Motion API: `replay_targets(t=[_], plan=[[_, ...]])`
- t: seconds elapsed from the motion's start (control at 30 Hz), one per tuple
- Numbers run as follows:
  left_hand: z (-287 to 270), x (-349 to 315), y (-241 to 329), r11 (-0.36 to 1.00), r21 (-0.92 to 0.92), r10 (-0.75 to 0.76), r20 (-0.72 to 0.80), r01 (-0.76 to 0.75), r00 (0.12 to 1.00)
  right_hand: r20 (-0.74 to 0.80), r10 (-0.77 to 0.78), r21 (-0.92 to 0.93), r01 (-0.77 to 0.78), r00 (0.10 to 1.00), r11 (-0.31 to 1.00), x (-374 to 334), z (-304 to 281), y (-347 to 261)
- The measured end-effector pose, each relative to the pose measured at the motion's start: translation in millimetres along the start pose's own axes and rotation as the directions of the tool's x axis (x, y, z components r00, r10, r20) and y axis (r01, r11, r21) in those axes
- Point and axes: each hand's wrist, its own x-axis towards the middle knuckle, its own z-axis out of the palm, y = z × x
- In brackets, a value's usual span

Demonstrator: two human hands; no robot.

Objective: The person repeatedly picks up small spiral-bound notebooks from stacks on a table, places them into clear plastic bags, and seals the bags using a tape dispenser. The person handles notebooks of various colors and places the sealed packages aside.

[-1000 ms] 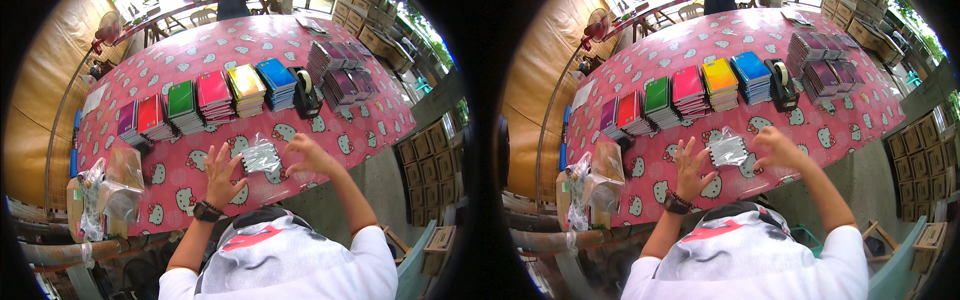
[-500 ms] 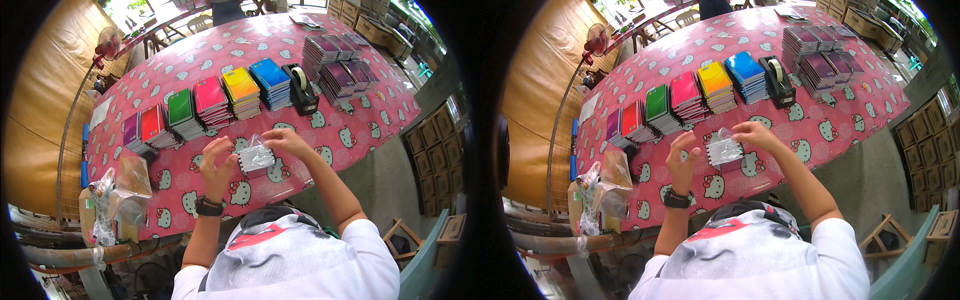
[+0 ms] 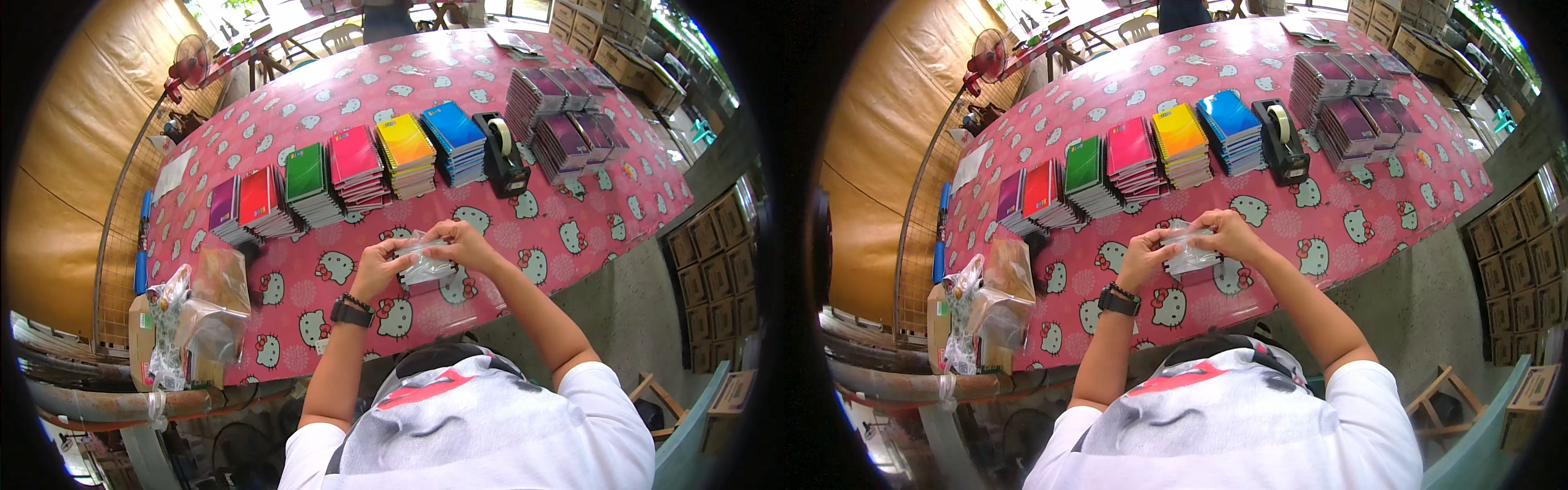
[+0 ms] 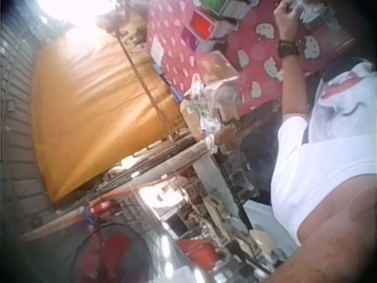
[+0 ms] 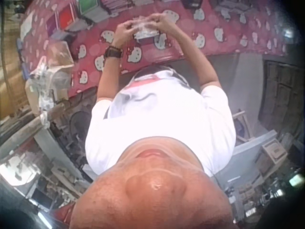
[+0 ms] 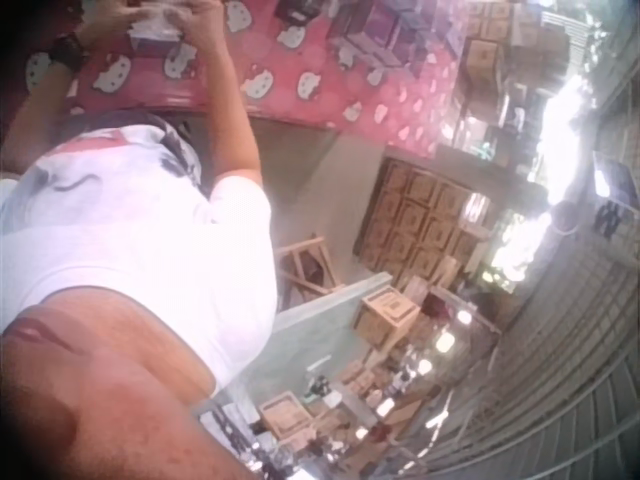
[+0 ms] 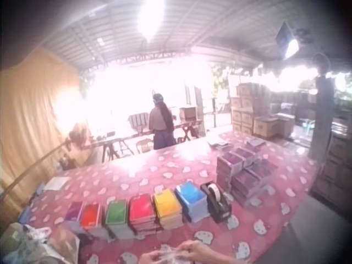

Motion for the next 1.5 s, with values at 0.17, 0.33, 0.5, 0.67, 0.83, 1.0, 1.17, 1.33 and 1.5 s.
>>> replay_targets(t=[0.17,0.33,0.5,0.67,0.83,1.0,1.17,1.33,1.5], plan=[[-1,-17,19,0.885,0.332,0.329,0.051,-0.327,0.943,0.064,-0.391,-0.344,0.388,0.918,0.855,-11,-6,0],[17,-40,6,0.603,0.645,0.562,0.074,-0.469,0.824,0.189,-0.499,-0.584,0.505,0.846,0.635,-46,-1,-15],[36,-43,-15,0.658,0.628,0.628,-0.153,-0.416,0.763,-0.060,-0.643,-0.654,0.457,0.764,0.603,-43,27,-2],[45,-38,-8,0.712,0.638,0.576,-0.294,-0.292,0.763,-0.175,-0.460,-0.546,0.302,0.871,0.781,-28,26,-15],[48,-26,-1,0.776,0.604,0.479,-0.377,-0.181,0.793,-0.153,-0.055,-0.053,0.047,0.987,0.997,-9,17,-37],[57,-53,-5,0.705,0.647,0.631,-0.385,-0.291,0.673,-0.068,-0.070,0.028,0.072,0.995,0.997,2,11,-15],[89,-76,-26,0.309,0.937,0.578,-0.047,-0.165,0.814,-0.067,-0.060,-0.029,0.058,0.996,0.998,3,9,-19],[91,-76,-15,0.337,0.939,0.514,-0.121,-0.070,0.849,-0.546,-0.156,-0.079,0.135,0.823,0.988,15,-100,-6],[96,-70,-15,0.364,0.928,0.529,-0.133,-0.082,0.838,-0.700,-0.126,-0.545,-0.411,0.703,0.731,31,-211,89]])
